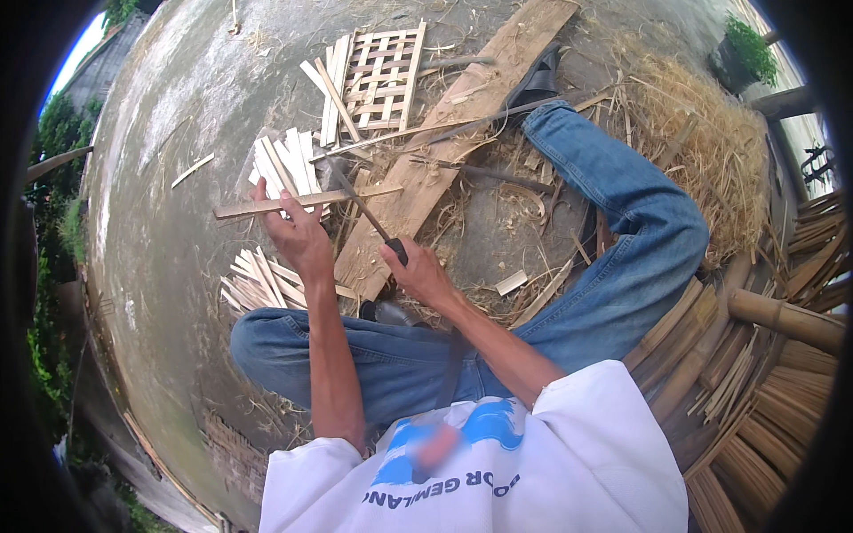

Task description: The person sits on the ground and uses a knife to split bamboo strips into thinner pieces. They repeatedly pick up strips, split them, and place the finished pieces into a pile.

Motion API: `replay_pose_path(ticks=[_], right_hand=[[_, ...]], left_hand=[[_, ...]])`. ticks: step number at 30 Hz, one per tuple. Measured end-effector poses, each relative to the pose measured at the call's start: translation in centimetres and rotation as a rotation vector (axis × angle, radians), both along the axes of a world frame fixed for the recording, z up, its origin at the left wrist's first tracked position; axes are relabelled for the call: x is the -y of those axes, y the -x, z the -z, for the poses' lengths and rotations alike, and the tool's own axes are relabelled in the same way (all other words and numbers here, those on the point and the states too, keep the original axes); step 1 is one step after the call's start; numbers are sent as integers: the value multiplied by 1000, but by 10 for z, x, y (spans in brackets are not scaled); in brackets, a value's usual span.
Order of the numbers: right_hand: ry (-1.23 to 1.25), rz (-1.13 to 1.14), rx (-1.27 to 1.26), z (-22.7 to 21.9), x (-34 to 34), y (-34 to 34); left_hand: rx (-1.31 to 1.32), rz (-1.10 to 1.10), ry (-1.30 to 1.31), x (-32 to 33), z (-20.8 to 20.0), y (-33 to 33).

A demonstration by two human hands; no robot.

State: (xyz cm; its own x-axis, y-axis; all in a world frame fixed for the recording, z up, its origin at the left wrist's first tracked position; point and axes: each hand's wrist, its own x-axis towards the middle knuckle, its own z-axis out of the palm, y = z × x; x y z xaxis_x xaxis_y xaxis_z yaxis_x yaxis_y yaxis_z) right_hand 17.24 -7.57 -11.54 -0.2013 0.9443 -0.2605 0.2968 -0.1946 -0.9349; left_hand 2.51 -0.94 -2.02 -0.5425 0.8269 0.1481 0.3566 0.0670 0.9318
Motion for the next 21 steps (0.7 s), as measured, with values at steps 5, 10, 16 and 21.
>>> replay_pose_path(ticks=[5,10,16,21], right_hand=[[-70,-84,11,-20,-2,1],[189,27,32,26,-3,-14],[214,47,79,52,-6,-32],[271,102,89,80,6,-39]], left_hand=[[152,-19,-19,-5,-11,0],[152,-52,-26,-1,-6,6],[88,-24,-57,-6,-10,-1],[-37,5,-14,-7,-10,8]])
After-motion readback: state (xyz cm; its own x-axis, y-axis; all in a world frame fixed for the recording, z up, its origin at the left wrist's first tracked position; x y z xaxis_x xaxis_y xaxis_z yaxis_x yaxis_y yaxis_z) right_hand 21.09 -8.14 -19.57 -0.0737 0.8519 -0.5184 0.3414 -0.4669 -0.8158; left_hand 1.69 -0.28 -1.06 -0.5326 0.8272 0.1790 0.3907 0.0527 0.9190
